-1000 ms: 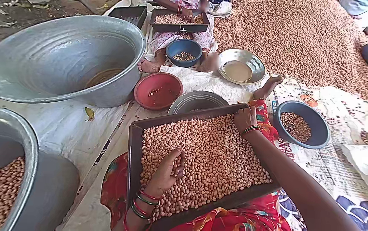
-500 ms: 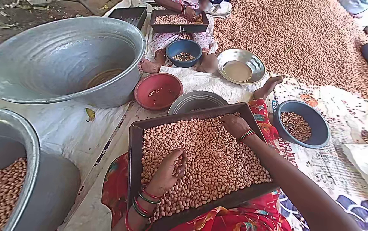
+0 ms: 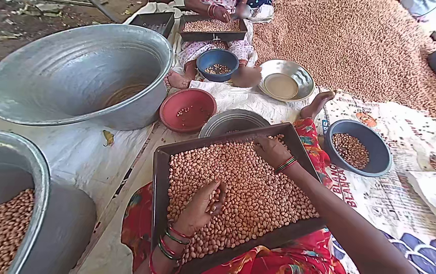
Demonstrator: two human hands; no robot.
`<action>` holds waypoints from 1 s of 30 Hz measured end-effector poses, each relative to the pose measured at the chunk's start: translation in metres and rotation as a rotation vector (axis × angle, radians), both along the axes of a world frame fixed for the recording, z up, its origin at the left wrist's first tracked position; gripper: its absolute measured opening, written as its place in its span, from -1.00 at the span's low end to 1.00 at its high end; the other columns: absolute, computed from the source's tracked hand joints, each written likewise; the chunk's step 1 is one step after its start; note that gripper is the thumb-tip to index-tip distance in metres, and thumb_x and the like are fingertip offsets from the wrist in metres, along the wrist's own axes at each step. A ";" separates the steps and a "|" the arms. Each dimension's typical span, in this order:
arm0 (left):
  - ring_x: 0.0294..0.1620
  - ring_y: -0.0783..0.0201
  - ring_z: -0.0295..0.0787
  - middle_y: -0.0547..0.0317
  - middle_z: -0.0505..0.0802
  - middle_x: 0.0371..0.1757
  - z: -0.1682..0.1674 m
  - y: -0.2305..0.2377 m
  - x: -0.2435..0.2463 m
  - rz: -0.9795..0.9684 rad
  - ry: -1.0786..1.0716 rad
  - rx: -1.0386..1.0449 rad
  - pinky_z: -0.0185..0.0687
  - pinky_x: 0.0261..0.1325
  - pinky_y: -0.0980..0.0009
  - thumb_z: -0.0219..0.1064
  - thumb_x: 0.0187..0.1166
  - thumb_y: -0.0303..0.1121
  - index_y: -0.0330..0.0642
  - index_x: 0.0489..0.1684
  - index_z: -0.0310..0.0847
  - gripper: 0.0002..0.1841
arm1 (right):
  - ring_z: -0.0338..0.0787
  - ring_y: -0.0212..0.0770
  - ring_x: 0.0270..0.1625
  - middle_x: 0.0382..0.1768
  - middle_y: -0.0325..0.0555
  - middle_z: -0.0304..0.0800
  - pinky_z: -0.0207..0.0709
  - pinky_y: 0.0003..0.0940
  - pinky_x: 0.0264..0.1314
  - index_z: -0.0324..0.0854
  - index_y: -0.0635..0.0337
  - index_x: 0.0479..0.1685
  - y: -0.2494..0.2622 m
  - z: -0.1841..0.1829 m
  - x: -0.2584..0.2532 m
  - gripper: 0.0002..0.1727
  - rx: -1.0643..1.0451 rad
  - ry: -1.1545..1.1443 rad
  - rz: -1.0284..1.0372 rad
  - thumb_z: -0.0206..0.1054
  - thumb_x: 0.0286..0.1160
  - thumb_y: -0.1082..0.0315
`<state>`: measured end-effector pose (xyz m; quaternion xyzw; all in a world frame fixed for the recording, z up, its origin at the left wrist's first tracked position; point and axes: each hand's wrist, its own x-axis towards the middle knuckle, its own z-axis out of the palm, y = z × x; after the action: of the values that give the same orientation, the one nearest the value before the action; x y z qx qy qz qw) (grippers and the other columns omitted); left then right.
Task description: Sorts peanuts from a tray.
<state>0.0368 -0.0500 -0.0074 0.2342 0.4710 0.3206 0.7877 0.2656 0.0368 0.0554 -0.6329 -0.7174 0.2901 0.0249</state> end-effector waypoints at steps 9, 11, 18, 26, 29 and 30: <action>-0.86 0.62 0.31 0.39 0.59 -0.71 -0.005 -0.003 -0.001 0.112 -0.101 -0.051 0.19 -0.80 0.74 -0.36 0.92 -0.17 -0.04 -0.32 0.53 -0.49 | 0.78 0.25 0.35 0.32 0.31 0.75 0.54 0.20 0.41 0.62 0.39 0.41 -0.032 0.008 -0.044 -0.59 0.071 0.105 0.164 0.07 0.83 0.32; -0.87 0.64 0.28 0.43 0.56 -0.73 -0.002 -0.001 -0.002 0.123 -0.108 -0.031 0.18 -0.80 0.75 -0.37 0.91 -0.21 -0.04 -0.34 0.51 -0.50 | 0.78 0.30 0.31 0.25 0.31 0.80 0.51 0.27 0.39 0.73 0.39 0.27 -0.008 -0.007 -0.009 -0.67 0.190 0.076 -0.025 0.13 0.78 0.42; -0.90 0.65 0.20 0.43 0.53 -0.73 0.002 0.000 0.001 0.137 -0.073 -0.018 0.14 -0.82 0.75 -0.33 0.93 -0.22 -0.06 -0.32 0.48 -0.53 | 0.67 0.35 0.45 0.38 0.31 0.71 0.42 0.35 0.43 0.63 0.23 0.43 0.010 -0.026 0.051 -0.60 -0.059 -0.267 -0.225 -0.02 0.86 0.34; -0.88 0.65 0.22 0.42 0.54 -0.71 0.001 0.000 0.002 0.144 -0.028 -0.005 0.16 -0.80 0.76 -0.32 0.93 -0.24 -0.07 -0.32 0.48 -0.54 | 0.68 0.35 0.43 0.39 0.32 0.68 0.46 0.33 0.38 0.61 0.22 0.47 0.015 -0.041 0.043 -0.58 -0.082 -0.337 -0.107 -0.02 0.88 0.27; -0.88 0.64 0.21 0.42 0.54 -0.71 0.001 0.000 0.003 0.143 0.008 -0.002 0.14 -0.81 0.75 -0.32 0.93 -0.25 -0.07 -0.31 0.47 -0.55 | 0.69 0.40 0.40 0.34 0.38 0.70 0.48 0.35 0.32 0.57 0.23 0.48 0.014 -0.040 0.034 -0.58 -0.100 -0.383 -0.091 -0.04 0.88 0.28; -0.88 0.64 0.21 0.42 0.54 -0.70 0.000 0.000 0.003 0.143 0.010 0.005 0.15 -0.80 0.75 -0.33 0.93 -0.25 -0.07 -0.31 0.48 -0.55 | 0.70 0.41 0.38 0.32 0.40 0.71 0.48 0.36 0.30 0.56 0.23 0.48 0.014 -0.040 0.033 -0.58 -0.105 -0.391 -0.074 -0.05 0.88 0.30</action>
<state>0.0403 -0.0500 -0.0072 0.2035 0.4897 0.3758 0.7599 0.2988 0.0508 0.0152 -0.7036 -0.6687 0.1975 -0.1371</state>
